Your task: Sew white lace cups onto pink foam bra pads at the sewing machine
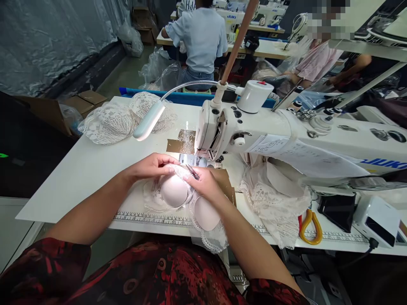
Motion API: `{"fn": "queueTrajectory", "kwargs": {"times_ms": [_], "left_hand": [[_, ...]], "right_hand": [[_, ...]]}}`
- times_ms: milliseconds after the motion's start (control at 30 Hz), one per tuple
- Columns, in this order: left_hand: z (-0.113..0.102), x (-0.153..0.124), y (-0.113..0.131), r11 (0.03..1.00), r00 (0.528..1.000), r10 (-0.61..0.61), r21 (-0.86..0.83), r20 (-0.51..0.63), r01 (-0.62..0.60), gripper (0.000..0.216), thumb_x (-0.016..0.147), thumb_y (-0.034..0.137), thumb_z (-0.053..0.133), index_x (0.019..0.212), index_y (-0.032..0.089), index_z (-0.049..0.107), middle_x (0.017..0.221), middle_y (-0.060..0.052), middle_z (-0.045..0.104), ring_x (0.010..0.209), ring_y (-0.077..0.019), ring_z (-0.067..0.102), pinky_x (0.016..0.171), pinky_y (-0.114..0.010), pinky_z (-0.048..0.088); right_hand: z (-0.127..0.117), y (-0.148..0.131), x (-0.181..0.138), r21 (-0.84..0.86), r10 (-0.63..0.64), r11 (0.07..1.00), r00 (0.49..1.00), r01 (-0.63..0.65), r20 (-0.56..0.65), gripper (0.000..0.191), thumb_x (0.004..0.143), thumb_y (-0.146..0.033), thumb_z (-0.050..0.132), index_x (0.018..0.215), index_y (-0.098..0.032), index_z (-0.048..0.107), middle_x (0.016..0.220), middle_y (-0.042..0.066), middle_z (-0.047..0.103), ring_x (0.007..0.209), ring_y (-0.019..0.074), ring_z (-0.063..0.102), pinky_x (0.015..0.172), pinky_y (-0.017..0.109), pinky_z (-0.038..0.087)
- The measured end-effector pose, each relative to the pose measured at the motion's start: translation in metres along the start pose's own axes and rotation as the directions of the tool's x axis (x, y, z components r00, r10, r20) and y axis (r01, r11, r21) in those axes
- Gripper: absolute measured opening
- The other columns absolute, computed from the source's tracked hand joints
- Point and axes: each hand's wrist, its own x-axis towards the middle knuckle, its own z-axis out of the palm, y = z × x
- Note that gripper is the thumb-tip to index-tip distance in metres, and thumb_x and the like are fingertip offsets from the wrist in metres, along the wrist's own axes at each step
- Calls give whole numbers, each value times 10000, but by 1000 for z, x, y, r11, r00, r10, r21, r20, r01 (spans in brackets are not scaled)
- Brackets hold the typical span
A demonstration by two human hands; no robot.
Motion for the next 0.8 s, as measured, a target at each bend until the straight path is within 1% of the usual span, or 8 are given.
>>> {"fn": "queueTrajectory", "kwargs": {"times_ms": [100, 167, 267, 367, 467, 567, 667, 800], "left_hand": [[7, 3, 1, 980, 995, 78, 186, -60, -65, 508, 699, 364, 721, 1152, 160, 611, 1172, -99, 619, 1068, -238, 562, 938, -359, 432], [15, 5, 2, 966, 990, 132, 231, -54, -116, 520, 688, 385, 735, 1139, 166, 597, 1140, -95, 618, 1047, -239, 562, 925, -363, 436], [27, 10, 1, 981, 992, 125, 152, -13, -121, 405, 718, 406, 712, 1019, 167, 583, 986, -58, 621, 906, -201, 579, 794, -317, 466], [31, 13, -2, 998, 998, 68, 14, 3, -68, 320, 726, 409, 709, 836, 156, 547, 830, -16, 582, 759, -150, 547, 656, -251, 441], [30, 14, -2, 996, 999, 4, -92, 40, 0, 311, 731, 399, 710, 744, 145, 533, 743, 3, 547, 677, -119, 504, 599, -225, 405], [28, 13, 0, 981, 994, -43, -184, 101, 61, 309, 757, 416, 686, 736, 131, 569, 716, 0, 551, 644, -109, 496, 585, -221, 396], [28, 12, 2, 974, 992, -58, -213, 115, 81, 304, 774, 420, 667, 768, 118, 626, 729, -17, 582, 651, -117, 515, 589, -224, 407], [28, 11, 1, 977, 992, -64, -196, 108, 85, 308, 780, 416, 658, 802, 109, 681, 740, -34, 617, 661, -128, 540, 598, -229, 422]], "right_hand": [[-1, 2, -1, 44, -5, 999, 1000, 5, 7, 290, 781, -438, 623, 893, -171, 644, 785, 21, 616, 731, 171, 542, 640, 290, 450], [0, 1, -1, 29, -6, 1000, 1000, 6, -3, 262, 771, -427, 634, 821, -170, 634, 721, 3, 582, 680, 154, 510, 604, 274, 421], [0, 0, -1, 6, -25, 1000, 1000, 25, -15, 256, 783, -418, 617, 742, -166, 605, 682, -9, 543, 655, 140, 480, 598, 266, 394], [-2, -3, -3, -30, -53, 998, 997, 51, -48, 253, 820, -411, 571, 740, -172, 598, 682, -13, 532, 665, 137, 478, 627, 265, 395], [-5, -5, -6, -86, -61, 995, 994, 54, -93, 241, 833, -412, 553, 770, -184, 598, 714, -6, 551, 693, 145, 494, 646, 267, 405], [-11, -6, -9, -63, -53, 997, 995, 48, -83, 276, 870, -445, 505, 943, -197, 603, 779, 9, 580, 698, 145, 514, 644, 272, 423], [-19, -7, -12, -27, -18, 999, 999, 17, -28, 375, 912, -474, 429, 1109, -198, 590, 775, 20, 588, 653, 136, 522, 622, 284, 442], [-27, -8, -14, -62, -24, 998, 1000, 25, 9, 367, 864, -441, 534, 1121, -204, 644, 945, 60, 662, 823, 181, 594, 731, 327, 476]]}}
